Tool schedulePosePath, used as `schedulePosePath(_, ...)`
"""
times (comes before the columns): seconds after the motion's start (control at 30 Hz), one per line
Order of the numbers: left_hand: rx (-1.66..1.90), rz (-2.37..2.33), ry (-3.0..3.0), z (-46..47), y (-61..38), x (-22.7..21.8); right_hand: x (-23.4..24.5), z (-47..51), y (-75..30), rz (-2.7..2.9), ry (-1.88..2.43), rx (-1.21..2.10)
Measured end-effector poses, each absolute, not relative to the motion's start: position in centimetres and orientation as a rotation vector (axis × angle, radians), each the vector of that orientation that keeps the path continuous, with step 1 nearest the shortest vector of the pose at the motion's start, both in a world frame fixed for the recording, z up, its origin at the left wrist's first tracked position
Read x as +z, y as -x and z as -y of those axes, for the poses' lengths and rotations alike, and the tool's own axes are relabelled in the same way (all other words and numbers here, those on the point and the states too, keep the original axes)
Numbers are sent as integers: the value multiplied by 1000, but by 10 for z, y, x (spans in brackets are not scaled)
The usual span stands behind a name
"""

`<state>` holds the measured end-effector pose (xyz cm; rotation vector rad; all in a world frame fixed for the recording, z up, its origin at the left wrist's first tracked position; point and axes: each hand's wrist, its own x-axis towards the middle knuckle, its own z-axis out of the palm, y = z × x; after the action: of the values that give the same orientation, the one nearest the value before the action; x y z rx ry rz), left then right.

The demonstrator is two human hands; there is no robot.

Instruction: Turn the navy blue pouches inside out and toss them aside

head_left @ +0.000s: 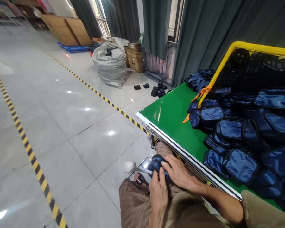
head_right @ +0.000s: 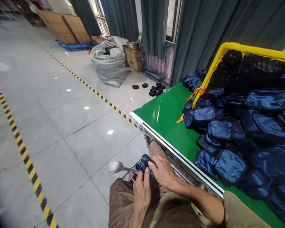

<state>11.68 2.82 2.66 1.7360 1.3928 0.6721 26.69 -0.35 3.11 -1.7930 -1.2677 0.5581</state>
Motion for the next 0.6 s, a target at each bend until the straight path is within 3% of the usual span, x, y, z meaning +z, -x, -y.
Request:
schedulePosePath(0.17,711,-1233,-1591,-1,-98,14,6,-18,-326,864,1885,617)
schedulePosePath(0.3,757,-1066,-1652,4,-97,0,0,-13,-331,953,1964,625)
schedulePosePath(0.6,874,-1166,-1524,-26,-69,42,82,-18,-262,886,1769,384)
